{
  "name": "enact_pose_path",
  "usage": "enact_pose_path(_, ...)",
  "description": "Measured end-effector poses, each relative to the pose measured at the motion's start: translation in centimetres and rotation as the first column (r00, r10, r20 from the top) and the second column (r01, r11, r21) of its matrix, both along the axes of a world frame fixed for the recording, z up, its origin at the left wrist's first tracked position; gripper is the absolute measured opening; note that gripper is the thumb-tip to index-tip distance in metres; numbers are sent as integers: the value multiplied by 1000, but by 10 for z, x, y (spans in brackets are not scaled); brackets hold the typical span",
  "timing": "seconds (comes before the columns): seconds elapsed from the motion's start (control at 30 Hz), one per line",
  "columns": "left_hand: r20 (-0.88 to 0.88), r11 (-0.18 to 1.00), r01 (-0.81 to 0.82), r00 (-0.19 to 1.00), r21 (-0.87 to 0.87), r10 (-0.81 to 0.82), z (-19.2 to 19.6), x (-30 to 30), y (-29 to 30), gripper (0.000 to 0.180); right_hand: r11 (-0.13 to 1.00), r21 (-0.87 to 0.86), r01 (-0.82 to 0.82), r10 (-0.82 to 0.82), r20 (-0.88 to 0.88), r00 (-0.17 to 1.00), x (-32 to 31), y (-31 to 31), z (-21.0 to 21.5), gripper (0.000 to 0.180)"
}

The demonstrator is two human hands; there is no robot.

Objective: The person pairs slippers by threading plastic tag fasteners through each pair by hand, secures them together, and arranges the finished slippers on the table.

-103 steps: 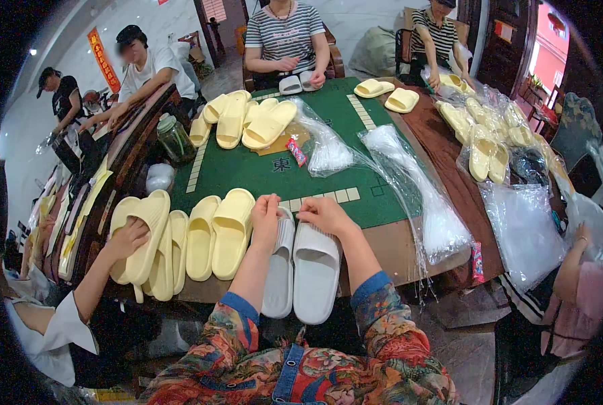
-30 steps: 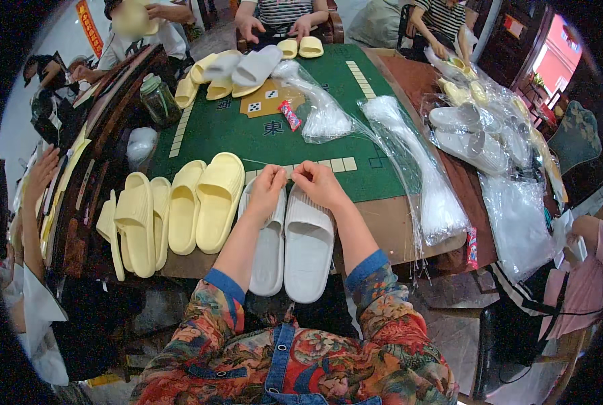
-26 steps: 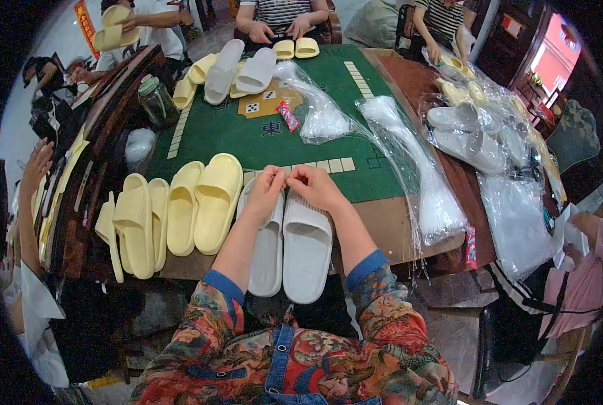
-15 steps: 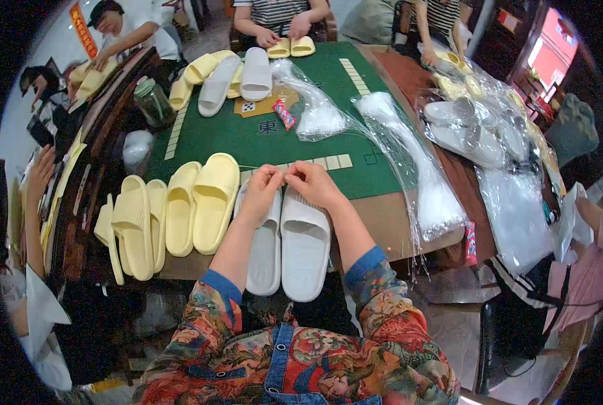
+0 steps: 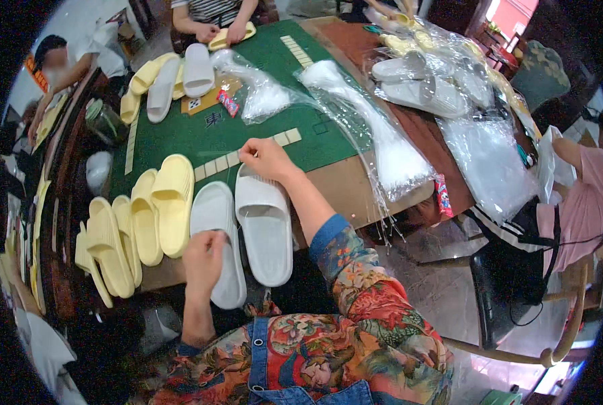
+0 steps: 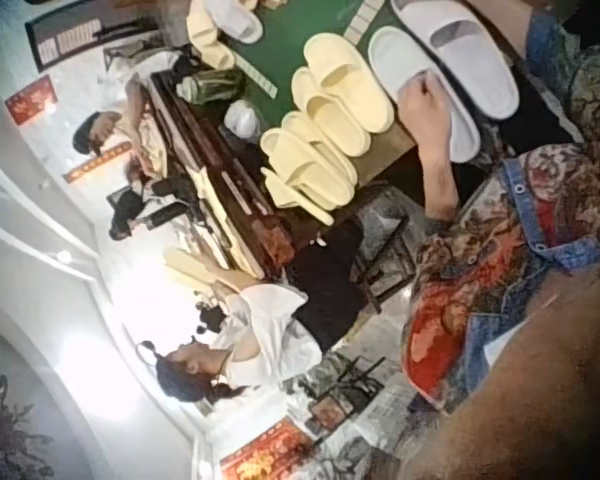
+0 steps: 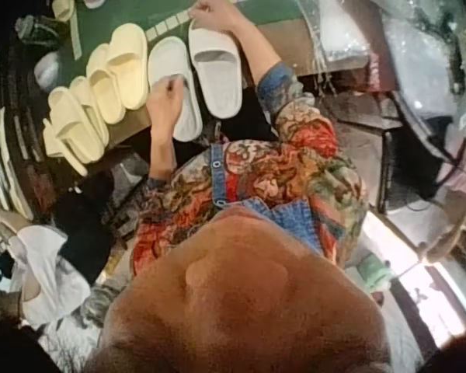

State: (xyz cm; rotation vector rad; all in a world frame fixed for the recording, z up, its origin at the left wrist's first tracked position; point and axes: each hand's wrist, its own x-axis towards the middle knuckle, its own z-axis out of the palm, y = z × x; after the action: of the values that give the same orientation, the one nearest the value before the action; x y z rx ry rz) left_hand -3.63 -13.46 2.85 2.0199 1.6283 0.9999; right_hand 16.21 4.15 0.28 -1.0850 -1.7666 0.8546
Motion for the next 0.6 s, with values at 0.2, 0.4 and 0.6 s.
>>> enact_pose_path(0.2, -135, 995, 7, 991, -105, -21, -15, 28, 17, 38, 997, -38, -63, 61, -36, 997, -8, -10, 10, 18)
enact_pose_path(0.4, -103, 994, -47, 993, 102, 58, -28, 47, 52, 37, 943, -137, -304, 279, -176, 944, 3, -16, 21, 12)
enact_pose_path(0.6, -151, 979, -100, 980, 178, 127, -40, 49, 54, 34, 971, -25, -237, 231, -159, 960, 11, -8, 18, 14)
